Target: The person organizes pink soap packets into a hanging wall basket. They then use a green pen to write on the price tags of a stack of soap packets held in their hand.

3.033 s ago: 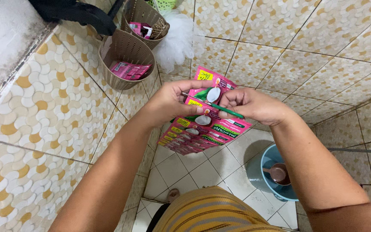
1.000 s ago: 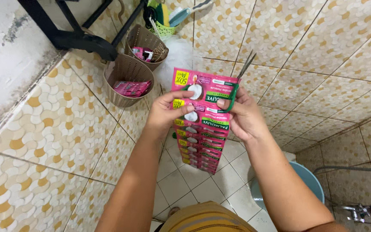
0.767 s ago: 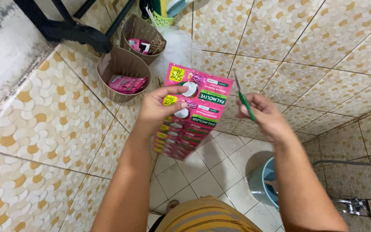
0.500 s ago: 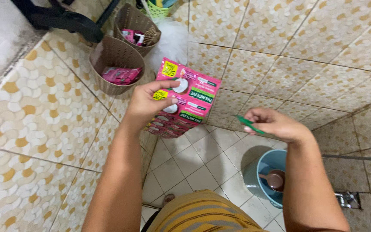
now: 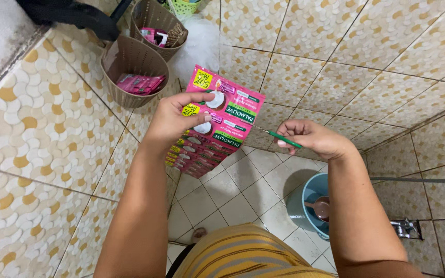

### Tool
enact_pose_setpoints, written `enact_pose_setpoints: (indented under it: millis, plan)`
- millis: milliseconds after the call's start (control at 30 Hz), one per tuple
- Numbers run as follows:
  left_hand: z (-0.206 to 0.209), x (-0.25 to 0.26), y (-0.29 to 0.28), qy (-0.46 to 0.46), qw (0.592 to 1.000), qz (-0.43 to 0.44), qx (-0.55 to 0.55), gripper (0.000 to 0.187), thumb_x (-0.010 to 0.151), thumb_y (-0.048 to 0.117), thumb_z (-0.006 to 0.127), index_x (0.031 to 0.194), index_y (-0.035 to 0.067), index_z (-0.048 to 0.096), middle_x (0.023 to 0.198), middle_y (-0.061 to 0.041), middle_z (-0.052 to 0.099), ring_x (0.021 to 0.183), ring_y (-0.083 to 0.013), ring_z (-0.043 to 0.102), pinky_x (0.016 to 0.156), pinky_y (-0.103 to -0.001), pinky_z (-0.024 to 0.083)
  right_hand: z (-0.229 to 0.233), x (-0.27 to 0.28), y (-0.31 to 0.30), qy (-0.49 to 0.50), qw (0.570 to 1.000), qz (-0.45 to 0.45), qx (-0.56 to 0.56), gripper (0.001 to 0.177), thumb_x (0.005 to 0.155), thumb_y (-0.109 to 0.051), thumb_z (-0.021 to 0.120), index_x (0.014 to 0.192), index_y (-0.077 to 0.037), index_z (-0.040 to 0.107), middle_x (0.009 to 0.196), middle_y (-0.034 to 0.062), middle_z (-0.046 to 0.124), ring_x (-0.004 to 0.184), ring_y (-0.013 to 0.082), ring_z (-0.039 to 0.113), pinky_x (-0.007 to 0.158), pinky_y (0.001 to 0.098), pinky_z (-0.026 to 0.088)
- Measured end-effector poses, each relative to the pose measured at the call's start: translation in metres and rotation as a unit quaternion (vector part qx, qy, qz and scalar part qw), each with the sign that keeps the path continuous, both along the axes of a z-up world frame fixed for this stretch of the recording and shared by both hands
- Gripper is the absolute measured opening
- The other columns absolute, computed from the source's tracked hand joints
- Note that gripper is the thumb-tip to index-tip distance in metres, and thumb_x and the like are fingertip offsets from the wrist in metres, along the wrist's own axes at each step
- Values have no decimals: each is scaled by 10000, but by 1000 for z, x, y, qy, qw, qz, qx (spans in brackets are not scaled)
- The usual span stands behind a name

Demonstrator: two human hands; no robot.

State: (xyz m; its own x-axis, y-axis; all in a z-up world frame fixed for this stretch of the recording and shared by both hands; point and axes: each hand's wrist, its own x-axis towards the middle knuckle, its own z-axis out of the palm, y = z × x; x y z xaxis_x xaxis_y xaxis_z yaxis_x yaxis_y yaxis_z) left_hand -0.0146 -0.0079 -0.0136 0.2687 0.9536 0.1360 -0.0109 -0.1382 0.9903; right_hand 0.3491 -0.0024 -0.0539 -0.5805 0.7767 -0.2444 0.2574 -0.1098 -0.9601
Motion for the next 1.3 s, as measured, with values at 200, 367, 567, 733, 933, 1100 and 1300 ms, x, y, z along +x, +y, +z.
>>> enact_pose_setpoints:
  millis: [200,367,567,733,933,1100,1300]
  plan:
    - [6,-1,-7,11,997,17,-78,426,826,-11,759,1242,78,736,1106,-20,739,883,-103,684,719,-306,599,0,0,-1,0,1000,0,-10,197,884,-211,762,957,-41,694,739,-37,633,676,56,567,622,255,487]
    - [2,-4,-8,3,1000,-4,-5,411,834,-34,776,1234,53,738,1145,-27,743,965,-77,679,842,-262,592,1,2,-2,-3,999,9,-30,198,874,-220,736,943,-37,699,797,-29,699,708,52,602,607,244,476]
    - [2,-6,-9,-9,1000,-13,-14,413,827,-46,774,1227,47,739,1179,-19,734,947,-77,668,845,-261,586,-5,-13,-2,11,1000,19,-17,186,900,-209,763,938,-42,689,761,-44,643,679,48,562,613,241,483]
    - [8,-7,-11,-6,1000,-13,-12,409,823,-42,772,1220,48,739,1198,-25,735,963,-77,681,826,-264,594,-7,-21,0,23,999,0,-26,168,888,-200,770,925,-58,687,752,-47,637,674,35,551,588,234,458]
    - [15,-8,-12,32,999,-4,-40,405,810,-31,776,1201,73,753,1209,-16,731,944,-95,674,778,-279,588,0,-24,2,4,1000,11,-25,178,853,-203,790,891,-64,686,770,-43,670,675,36,558,574,227,436]
    - [15,-9,-8,40,998,-28,43,411,811,-36,793,1207,62,747,1234,-24,726,1060,-86,670,901,-255,572,7,-33,2,10,1000,14,-18,175,853,-211,784,872,-69,684,753,-55,656,665,30,547,566,222,431]
    - [17,-7,-9,51,999,-16,2,413,800,-27,790,1200,64,752,1195,-30,740,1009,-87,674,856,-261,583,7,-46,1,27,999,4,-20,176,868,-198,781,839,-68,665,693,-54,605,598,53,503,531,233,395]
